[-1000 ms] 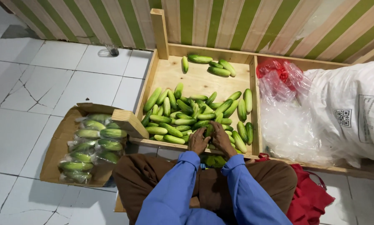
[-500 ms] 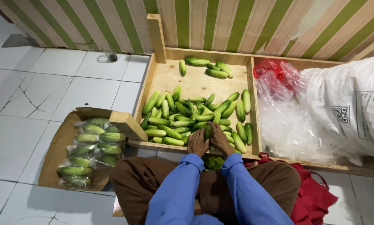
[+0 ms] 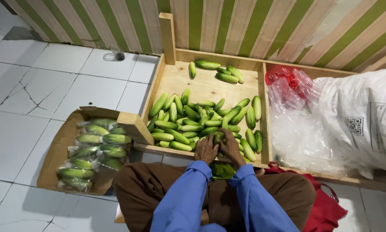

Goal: Packaging cucumbers into plastic bags and placing them in a cardboard box.

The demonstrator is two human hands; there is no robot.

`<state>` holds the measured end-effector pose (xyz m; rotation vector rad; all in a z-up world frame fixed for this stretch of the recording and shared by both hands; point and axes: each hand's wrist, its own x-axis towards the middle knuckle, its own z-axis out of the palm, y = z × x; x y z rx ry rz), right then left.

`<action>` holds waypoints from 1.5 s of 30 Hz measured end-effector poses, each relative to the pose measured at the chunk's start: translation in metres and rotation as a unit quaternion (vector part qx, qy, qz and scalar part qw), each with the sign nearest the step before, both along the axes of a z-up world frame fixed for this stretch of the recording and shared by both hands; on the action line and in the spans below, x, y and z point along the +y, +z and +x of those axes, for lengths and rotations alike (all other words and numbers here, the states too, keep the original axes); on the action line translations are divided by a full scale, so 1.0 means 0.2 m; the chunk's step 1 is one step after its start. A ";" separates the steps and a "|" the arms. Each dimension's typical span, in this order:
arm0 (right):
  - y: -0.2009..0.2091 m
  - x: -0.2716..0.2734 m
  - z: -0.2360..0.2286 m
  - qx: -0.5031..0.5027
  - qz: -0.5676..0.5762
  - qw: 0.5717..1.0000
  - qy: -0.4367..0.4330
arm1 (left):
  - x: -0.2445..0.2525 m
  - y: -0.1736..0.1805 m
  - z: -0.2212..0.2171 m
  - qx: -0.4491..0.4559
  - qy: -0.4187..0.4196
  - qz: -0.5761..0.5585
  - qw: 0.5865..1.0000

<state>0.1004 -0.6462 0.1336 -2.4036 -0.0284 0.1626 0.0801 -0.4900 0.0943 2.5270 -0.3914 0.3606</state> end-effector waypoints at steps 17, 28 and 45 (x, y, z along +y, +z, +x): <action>0.36 0.04 -0.27 -0.043 0.310 0.942 -0.122 | 0.02 0.09 -0.02 0.063 0.000 -0.012 0.998; -0.08 0.01 -0.74 -0.186 -0.210 0.951 -0.128 | 0.01 0.07 -0.01 0.061 0.093 -0.127 0.986; -0.16 0.08 -0.74 -0.076 0.164 0.976 -0.123 | 0.10 0.42 -0.10 0.244 0.069 -0.699 0.669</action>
